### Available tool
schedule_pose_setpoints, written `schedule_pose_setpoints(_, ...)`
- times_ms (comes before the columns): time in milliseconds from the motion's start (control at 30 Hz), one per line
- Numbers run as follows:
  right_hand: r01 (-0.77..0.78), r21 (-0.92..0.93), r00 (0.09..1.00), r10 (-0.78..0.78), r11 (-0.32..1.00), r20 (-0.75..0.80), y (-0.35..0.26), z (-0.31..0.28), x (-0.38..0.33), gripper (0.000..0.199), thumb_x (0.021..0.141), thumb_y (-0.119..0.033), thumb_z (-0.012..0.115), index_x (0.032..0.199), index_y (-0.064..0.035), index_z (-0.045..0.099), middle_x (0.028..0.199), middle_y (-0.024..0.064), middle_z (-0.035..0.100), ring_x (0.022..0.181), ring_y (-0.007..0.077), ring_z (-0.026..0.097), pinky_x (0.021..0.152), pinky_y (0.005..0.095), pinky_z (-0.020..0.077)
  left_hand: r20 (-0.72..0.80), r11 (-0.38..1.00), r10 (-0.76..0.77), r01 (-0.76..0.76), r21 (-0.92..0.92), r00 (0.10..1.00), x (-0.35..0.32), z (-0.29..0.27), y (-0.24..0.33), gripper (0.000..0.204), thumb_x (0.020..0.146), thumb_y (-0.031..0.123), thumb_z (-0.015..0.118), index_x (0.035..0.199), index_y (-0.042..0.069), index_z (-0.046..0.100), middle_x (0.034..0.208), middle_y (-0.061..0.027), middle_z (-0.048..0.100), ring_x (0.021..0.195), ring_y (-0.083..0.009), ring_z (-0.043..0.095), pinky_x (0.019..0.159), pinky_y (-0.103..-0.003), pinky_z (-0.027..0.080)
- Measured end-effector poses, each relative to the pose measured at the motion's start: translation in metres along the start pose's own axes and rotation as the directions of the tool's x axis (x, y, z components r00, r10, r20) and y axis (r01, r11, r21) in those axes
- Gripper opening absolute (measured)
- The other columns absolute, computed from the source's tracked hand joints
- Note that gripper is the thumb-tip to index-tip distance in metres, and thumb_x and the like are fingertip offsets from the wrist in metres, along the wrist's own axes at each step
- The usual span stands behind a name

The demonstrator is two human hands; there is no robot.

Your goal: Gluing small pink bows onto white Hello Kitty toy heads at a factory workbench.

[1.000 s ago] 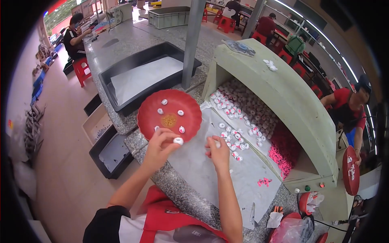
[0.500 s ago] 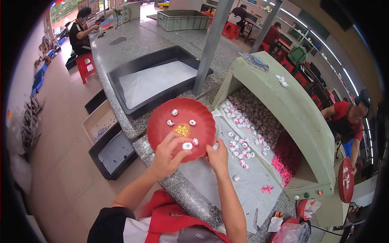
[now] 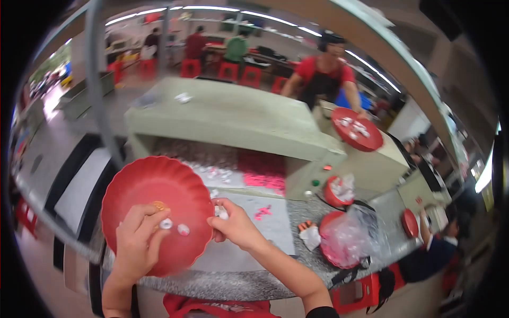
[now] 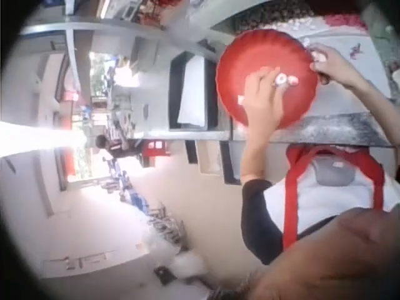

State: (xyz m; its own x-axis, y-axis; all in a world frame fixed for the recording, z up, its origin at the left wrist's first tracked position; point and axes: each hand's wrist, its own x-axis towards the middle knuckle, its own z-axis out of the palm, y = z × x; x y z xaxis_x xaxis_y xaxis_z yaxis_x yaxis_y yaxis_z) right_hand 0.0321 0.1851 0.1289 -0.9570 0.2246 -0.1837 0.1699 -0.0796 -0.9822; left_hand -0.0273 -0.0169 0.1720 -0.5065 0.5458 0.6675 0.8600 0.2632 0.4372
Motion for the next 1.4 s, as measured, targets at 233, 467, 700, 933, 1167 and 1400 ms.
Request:
schedule_pose_setpoints(233,0.079,-0.017,0.936,-0.080,0.997,-0.343,-0.099,-0.133,-0.083,0.048,0.072,-0.012,0.062,0.114,-0.0004,0.043,0.061,0.0043,0.054,0.046,0.0140,0.052,0.046,0.0279,0.0440,0.120,0.873,0.477,-0.485,0.053,0.871,0.106,0.049,0.069,0.023,0.066,0.007,0.064,0.089,0.003,0.061,0.087,-0.0129,0.057,0.079,-0.0291,0.057,0.068,-0.035,0.046)
schedule_pose_setpoints(467,0.213,-0.192,0.725,-0.287,0.958,-0.626,-0.150,-0.216,-0.149,0.017,0.075,-0.013,0.057,0.088,-0.0041,0.051,0.058,0.0041,0.053,0.046,0.0146,0.054,0.039,0.0280,0.0425,0.340,0.809,0.409,-0.164,-0.564,0.847,0.214,0.130,0.129,0.013,0.073,0.005,0.058,0.085,0.001,0.059,0.062,-0.0083,0.062,0.046,-0.0171,0.058,0.044,-0.030,0.045)
schedule_pose_setpoints(700,0.210,-0.247,0.677,-0.323,0.946,-0.662,-0.107,-0.209,-0.179,0.036,0.072,-0.011,0.055,0.105,0.0040,0.050,0.073,0.0040,0.054,0.044,0.0127,0.051,0.039,0.0225,0.0416,0.221,0.774,0.236,-0.045,-0.632,0.946,0.171,0.151,0.121,0.010,0.077,0.009,0.060,0.080,-0.001,0.062,0.061,-0.0111,0.061,0.049,-0.0132,0.059,0.047,-0.025,0.046)
schedule_pose_setpoints(933,0.138,-0.169,0.727,-0.215,0.976,-0.652,-0.063,-0.186,-0.181,0.038,0.071,-0.009,0.053,0.106,0.0046,0.049,0.075,0.0033,0.053,0.049,0.0113,0.052,0.039,0.0217,0.0425,0.355,0.766,0.623,-0.450,-0.459,0.697,0.117,0.143,0.085,0.032,0.071,0.008,0.062,0.103,0.002,0.059,0.082,-0.0120,0.062,0.074,-0.0236,0.060,0.066,-0.032,0.048)
schedule_pose_setpoints(1167,0.097,-0.249,0.745,-0.237,0.964,-0.624,-0.061,-0.157,-0.177,0.039,0.071,-0.008,0.053,0.108,0.0045,0.047,0.073,0.0023,0.053,0.050,0.0103,0.052,0.040,0.0213,0.0424,0.623,0.868,0.497,-0.351,-0.352,0.604,0.089,0.128,0.079,0.036,0.068,0.010,0.062,0.104,0.005,0.059,0.086,-0.0123,0.061,0.081,-0.0266,0.058,0.068,-0.036,0.046)
schedule_pose_setpoints(1400,0.101,-0.262,0.752,-0.247,0.960,-0.611,-0.057,-0.148,-0.176,0.038,0.071,-0.009,0.054,0.106,0.0047,0.048,0.072,0.0022,0.053,0.050,0.0108,0.052,0.040,0.0214,0.0422,0.508,0.781,0.524,-0.147,-0.607,0.684,0.080,0.124,0.068,0.031,0.069,0.008,0.064,0.100,0.003,0.060,0.088,-0.0098,0.056,0.077,-0.0201,0.058,0.065,-0.030,0.047)
